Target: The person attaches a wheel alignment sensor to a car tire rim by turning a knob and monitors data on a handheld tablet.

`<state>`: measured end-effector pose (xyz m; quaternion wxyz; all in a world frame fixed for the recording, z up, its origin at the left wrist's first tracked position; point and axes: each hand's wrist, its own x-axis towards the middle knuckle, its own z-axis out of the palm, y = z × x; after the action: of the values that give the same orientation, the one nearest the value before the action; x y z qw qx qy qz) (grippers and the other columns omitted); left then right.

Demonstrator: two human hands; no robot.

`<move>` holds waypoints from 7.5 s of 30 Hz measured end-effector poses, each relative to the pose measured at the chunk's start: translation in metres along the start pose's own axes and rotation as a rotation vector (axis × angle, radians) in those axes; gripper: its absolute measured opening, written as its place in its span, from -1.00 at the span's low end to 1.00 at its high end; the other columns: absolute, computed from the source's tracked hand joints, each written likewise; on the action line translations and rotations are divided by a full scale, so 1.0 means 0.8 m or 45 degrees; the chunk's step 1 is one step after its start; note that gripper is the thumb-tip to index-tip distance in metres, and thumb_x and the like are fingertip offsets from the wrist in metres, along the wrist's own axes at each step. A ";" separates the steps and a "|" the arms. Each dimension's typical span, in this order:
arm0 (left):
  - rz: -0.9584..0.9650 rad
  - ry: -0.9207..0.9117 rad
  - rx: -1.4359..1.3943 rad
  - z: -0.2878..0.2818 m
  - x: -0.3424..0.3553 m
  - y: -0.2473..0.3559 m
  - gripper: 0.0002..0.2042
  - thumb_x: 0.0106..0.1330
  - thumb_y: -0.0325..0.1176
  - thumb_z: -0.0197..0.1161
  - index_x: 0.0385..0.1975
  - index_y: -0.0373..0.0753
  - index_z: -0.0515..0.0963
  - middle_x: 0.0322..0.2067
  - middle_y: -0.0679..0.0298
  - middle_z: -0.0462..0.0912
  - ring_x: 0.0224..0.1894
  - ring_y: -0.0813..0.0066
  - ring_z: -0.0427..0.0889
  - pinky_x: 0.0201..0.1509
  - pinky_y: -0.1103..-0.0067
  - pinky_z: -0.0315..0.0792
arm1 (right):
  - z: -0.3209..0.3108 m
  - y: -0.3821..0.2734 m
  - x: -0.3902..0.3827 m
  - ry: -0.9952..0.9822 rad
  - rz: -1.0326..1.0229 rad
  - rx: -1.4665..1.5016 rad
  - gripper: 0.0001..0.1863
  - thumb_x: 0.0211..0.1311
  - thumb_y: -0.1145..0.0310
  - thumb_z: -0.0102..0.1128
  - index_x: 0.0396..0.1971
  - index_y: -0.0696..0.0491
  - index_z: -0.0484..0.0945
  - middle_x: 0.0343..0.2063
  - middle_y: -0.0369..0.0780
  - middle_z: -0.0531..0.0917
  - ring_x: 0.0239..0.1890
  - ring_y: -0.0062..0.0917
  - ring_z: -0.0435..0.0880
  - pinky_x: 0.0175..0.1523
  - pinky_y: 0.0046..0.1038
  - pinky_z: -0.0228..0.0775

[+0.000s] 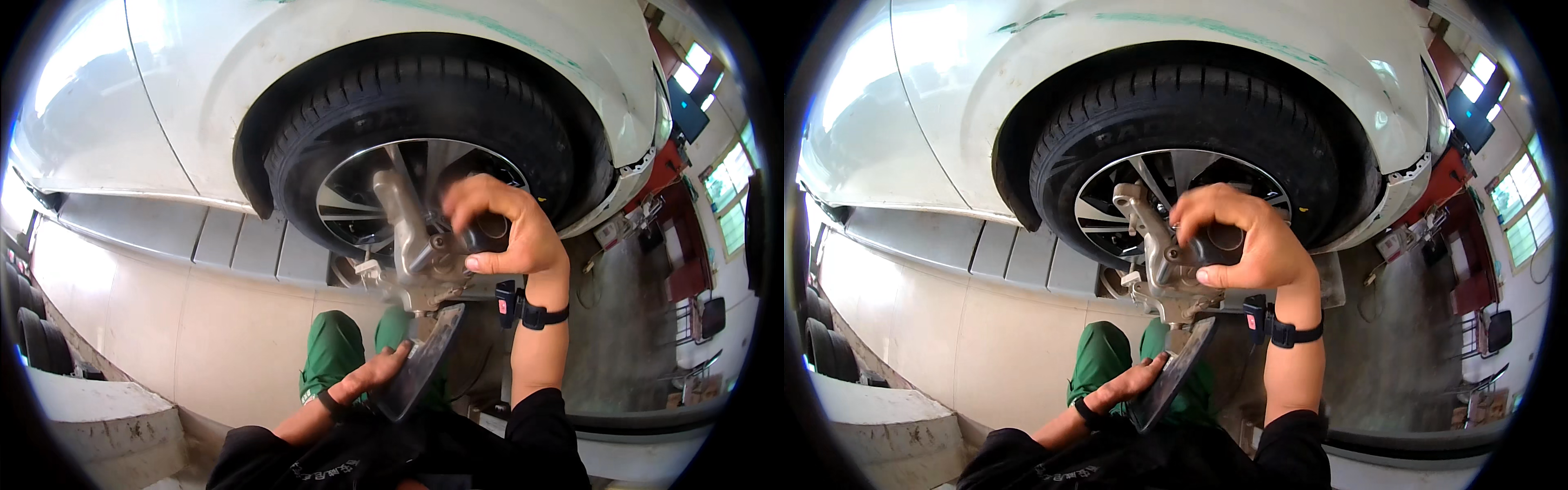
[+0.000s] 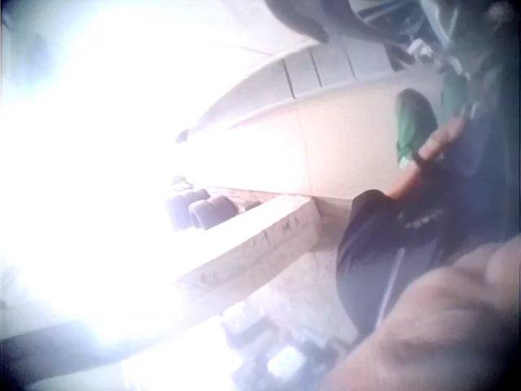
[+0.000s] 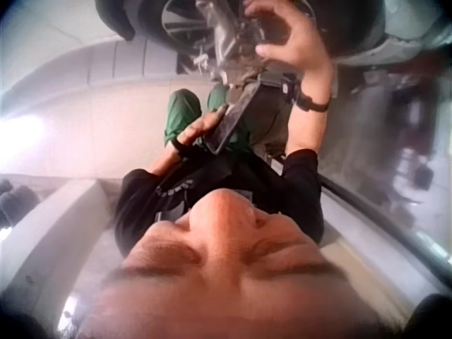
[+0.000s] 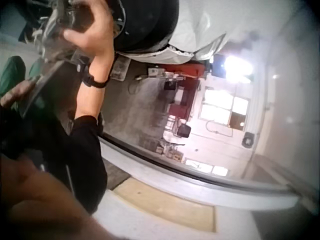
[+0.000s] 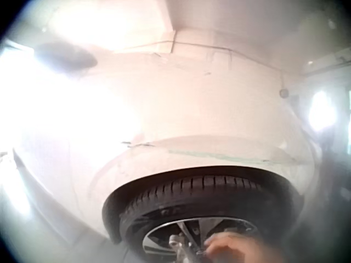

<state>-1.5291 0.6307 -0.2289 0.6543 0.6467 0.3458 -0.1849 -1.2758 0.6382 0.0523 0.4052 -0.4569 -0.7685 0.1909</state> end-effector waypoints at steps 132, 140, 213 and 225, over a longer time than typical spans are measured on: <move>0.007 0.031 0.141 0.004 0.023 -0.015 -0.35 0.62 0.18 -0.42 0.51 -0.05 0.24 0.38 -0.36 0.35 0.45 -0.31 0.32 0.54 0.12 0.17 | 0.001 -0.013 -0.007 0.081 0.168 -0.411 -0.61 -0.05 0.28 0.58 -0.18 0.02 0.68 -0.25 -0.19 0.68 -0.18 -0.24 0.71 -0.06 -0.28 0.54; -0.071 0.090 0.064 0.004 0.019 -0.009 -0.10 0.56 0.37 -0.39 0.47 -0.41 0.29 0.44 -0.24 0.35 0.53 -0.05 0.28 0.59 0.32 0.11 | 0.065 -0.032 -0.007 0.604 0.371 -0.842 -0.70 0.12 0.25 0.52 -0.16 -0.02 0.71 -0.23 -0.17 0.68 -0.18 -0.17 0.71 -0.06 -0.23 0.58; 0.258 0.056 0.456 0.000 0.016 -0.017 -0.49 0.69 -0.05 -0.36 0.45 -0.14 0.29 0.31 -0.26 0.46 0.32 -0.28 0.48 0.39 0.18 0.39 | 0.023 -0.014 0.002 0.266 0.189 -0.375 -0.84 -0.09 0.50 0.45 -0.43 0.04 0.70 -0.27 -0.22 0.71 -0.21 -0.28 0.72 -0.07 -0.36 0.55; 0.585 0.209 0.670 0.006 0.037 -0.056 -0.59 0.54 -0.39 -0.10 0.35 -0.24 0.27 0.02 -0.33 0.59 -0.01 -0.33 0.68 0.04 0.07 0.58 | 0.070 -0.016 -0.005 0.685 0.306 -0.817 -0.61 0.02 0.36 0.51 -0.11 0.10 0.67 -0.17 -0.12 0.71 -0.12 -0.18 0.72 -0.05 -0.27 0.59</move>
<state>-1.5384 0.6280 -0.2816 0.4597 0.8666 0.1835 -0.0632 -1.3263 0.6324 0.0256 0.4032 -0.6794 -0.5973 -0.1377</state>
